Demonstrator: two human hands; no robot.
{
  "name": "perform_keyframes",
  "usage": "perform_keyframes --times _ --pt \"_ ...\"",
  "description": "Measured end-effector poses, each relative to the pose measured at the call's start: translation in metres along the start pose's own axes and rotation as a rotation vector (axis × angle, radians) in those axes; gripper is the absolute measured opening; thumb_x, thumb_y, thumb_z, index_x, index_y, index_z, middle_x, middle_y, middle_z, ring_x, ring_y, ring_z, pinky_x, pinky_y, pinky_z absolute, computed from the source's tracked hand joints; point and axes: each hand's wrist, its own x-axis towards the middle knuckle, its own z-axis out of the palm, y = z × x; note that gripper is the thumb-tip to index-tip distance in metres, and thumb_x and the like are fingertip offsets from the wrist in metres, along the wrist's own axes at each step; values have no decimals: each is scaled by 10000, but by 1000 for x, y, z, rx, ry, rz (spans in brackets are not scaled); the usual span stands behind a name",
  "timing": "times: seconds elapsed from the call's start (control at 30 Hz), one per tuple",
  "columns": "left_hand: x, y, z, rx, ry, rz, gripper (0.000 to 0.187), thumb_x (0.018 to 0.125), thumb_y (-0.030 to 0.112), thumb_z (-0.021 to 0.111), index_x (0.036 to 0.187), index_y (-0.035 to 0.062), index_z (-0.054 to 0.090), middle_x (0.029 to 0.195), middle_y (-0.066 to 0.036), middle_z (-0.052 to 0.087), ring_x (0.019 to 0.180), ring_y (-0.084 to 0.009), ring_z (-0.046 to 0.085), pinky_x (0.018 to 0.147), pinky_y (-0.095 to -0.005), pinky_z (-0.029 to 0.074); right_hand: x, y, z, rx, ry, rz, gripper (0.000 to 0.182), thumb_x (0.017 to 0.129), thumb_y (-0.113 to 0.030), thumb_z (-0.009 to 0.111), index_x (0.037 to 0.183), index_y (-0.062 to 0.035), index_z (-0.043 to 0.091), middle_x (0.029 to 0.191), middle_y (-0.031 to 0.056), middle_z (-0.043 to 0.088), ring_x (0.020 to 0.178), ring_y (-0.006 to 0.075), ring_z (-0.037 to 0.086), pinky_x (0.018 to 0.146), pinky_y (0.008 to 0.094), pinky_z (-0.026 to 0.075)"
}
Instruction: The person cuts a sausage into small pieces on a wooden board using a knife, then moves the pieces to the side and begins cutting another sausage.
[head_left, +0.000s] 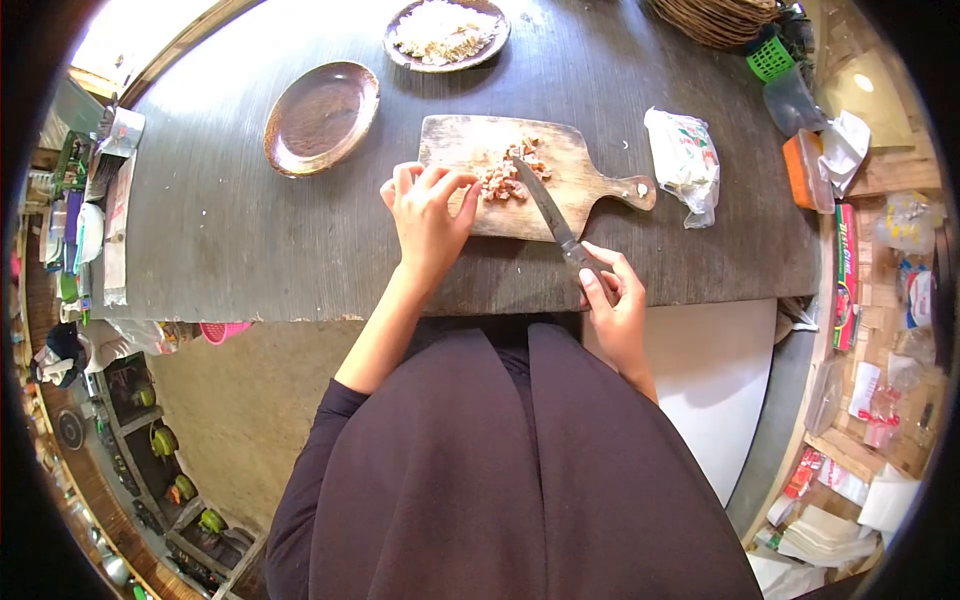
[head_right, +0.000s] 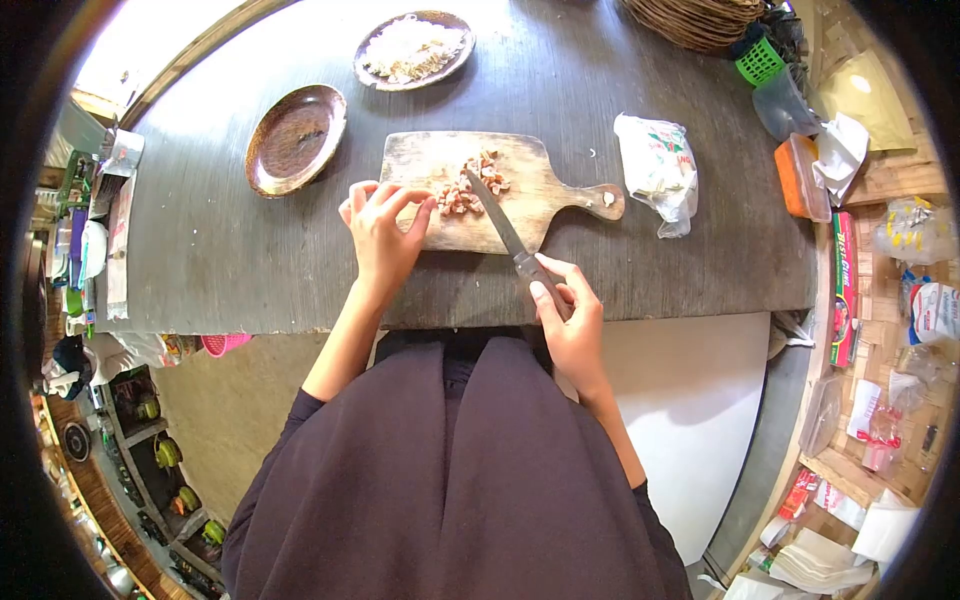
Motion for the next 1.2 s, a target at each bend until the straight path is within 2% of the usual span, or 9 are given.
perform_keyframes --times 0.37,0.5,0.57,0.6,0.7,0.83,1.07,1.13,1.2 --pt "-5 36 8 -169 16 152 102 851 233 799 832 180 713 873 28 678 995 -262 599 918 -436 368 6 -14 -38 43 35 6 317 1031 -135 634 1343 -83 630 750 -27 617 613 18 474 551 200 358" --pt "-6 54 20 -255 -181 270 112 867 191 765 837 136 672 891 -19 659 1019 -275 593 936 -445 383 7 -16 -49 64 111 -18 319 1031 -141 636 1345 -87 627 739 -23 610 556 -1 431 483 186 315" --pt "-2 68 32 -246 -309 401 180 875 124 727 1043 105 663 1065 -53 658 1094 -291 571 952 -471 388 8 -16 -57 99 155 -48 322 1036 -152 634 1352 -90 617 731 -26 597 541 -13 424 448 174 290" --pt "2 77 38 -249 -310 406 180 875 124 727 1043 105 663 1065 -53 658 1094 -291 571 952 -471 388 10 -15 -60 109 183 -66 319 1040 -153 628 1353 -87 613 729 -28 590 534 -10 420 449 175 291" --pt "21 94 56 -264 -356 463 479 891 162 709 1345 97 571 1366 -100 560 1339 -320 457 1097 -499 331 11 -20 -69 112 248 -67 315 1041 -150 626 1348 -81 615 716 -30 584 527 -8 410 455 180 289" --pt "33 106 79 -71 -311 570 464 925 286 697 1339 99 601 1401 -120 557 1389 -354 422 1133 -547 310 12 -7 -82 -34 396 -111 312 1042 -148 625 1344 -71 618 693 -31 577 523 -4 398 475 191 291" --pt "23 114 78 13 -391 562 410 902 344 720 1226 100 661 1383 -136 566 1388 -361 426 1116 -578 324 3 7 -92 -43 470 -78 311 1036 -140 631 1339 -65 621 723 -23 581 592 23 443 533 206 352" --pt "29 118 75 19 -372 456 395 888 362 734 1182 106 667 1363 -132 575 1378 -357 437 1116 -571 317 2 14 -91 -63 468 -84 312 1031 -135 637 1333 -61 626 750 -12 595 623 36 466 551 217 377" --pt "37 112 73 -34 -384 398 383 881 360 742 1170 120 666 1345 -132 580 1372 -355 442 1124 -563 307 0 12 -86 -331 418 -134 324 1009 -129 661 1323 -50 637 840 27 646 707 71 541 623 243 455"
